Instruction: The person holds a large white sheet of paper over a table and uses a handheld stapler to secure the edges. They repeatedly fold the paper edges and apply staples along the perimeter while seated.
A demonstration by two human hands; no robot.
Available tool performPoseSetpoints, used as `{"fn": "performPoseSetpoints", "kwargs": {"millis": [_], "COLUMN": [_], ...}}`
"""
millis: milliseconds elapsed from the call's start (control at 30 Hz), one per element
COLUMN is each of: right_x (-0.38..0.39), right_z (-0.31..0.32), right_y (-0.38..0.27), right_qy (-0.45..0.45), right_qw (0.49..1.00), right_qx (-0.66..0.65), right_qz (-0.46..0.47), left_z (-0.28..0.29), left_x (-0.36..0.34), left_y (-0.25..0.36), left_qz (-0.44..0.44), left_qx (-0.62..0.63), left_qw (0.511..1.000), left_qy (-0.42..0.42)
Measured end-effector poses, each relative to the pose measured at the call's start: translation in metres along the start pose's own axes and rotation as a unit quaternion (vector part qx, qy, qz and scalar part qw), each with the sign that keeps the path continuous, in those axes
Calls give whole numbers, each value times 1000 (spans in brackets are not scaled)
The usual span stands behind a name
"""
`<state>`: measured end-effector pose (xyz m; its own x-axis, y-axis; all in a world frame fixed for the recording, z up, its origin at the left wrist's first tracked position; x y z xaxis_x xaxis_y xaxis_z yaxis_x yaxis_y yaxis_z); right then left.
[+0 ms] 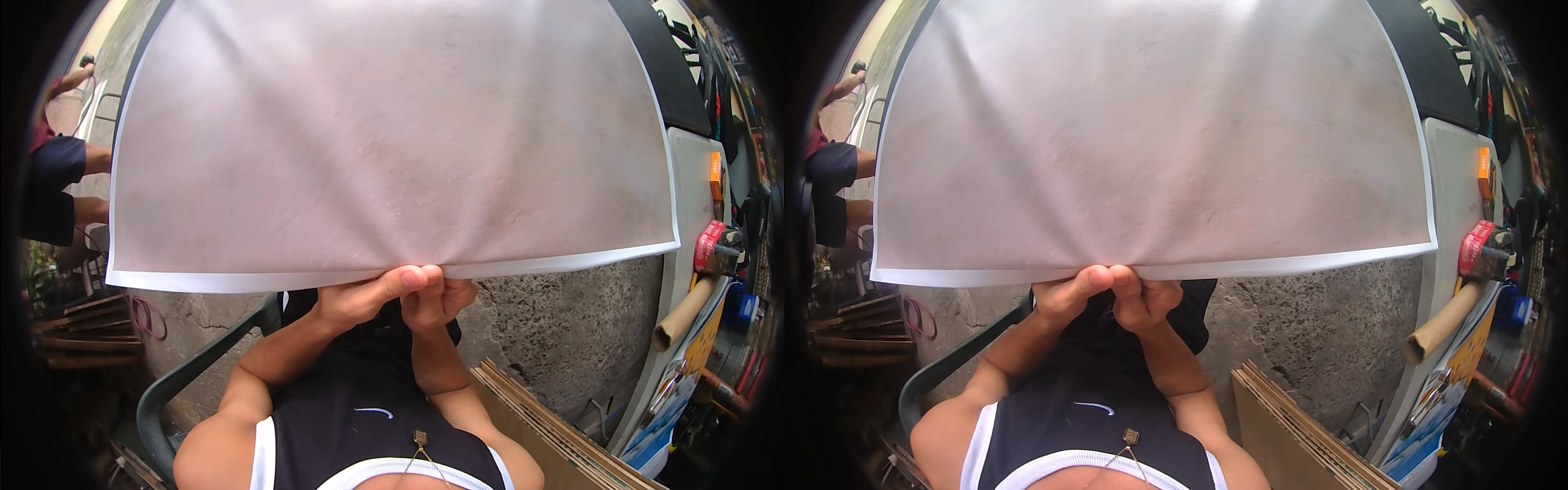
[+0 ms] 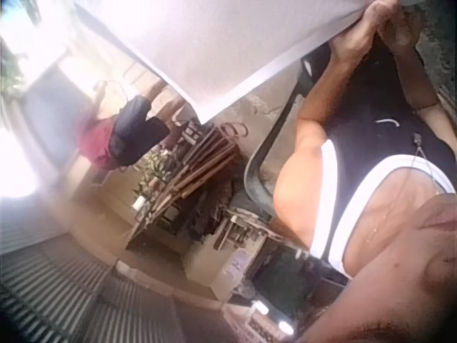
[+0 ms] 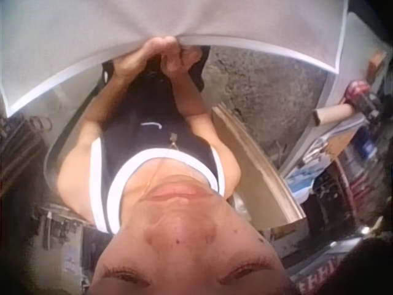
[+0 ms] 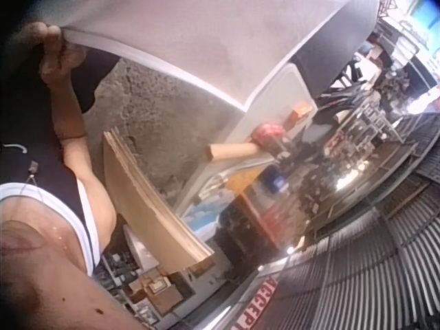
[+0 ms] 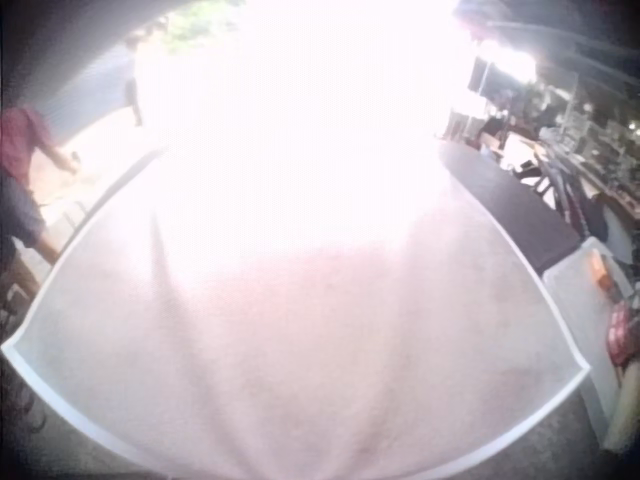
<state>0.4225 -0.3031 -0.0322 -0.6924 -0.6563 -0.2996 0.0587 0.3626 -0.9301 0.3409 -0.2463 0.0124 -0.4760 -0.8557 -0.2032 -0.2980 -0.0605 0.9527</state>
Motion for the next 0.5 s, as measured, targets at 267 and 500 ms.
{"fn": "performPoseSetpoints", "kwargs": {"millis": [267, 500], "right_x": [-5, -8], "right_z": [3, 10], "right_y": [1, -5], "right_qy": [-16, 22], "right_qw": [999, 993], "right_qx": [-46, -114], "right_qz": [10, -37], "left_z": [7, 16], "left_x": [4, 10], "left_y": [-29, -59], "left_qz": [-156, -343], "left_qx": [-26, -240], "left_qw": [987, 908], "left_qy": [-21, -9]}}
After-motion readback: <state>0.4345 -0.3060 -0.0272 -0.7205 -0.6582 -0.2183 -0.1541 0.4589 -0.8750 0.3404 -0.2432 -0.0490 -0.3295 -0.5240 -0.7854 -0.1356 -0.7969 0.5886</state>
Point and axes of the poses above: each hand's wrist, its own x-axis away from the middle knuckle, its own z-axis out of the back of the hand, y = z × x, the point moved 1 cm from there along -x, towards the middle knuckle, and after that the axes turned 6 degrees about -z, right-handed, at the moved point
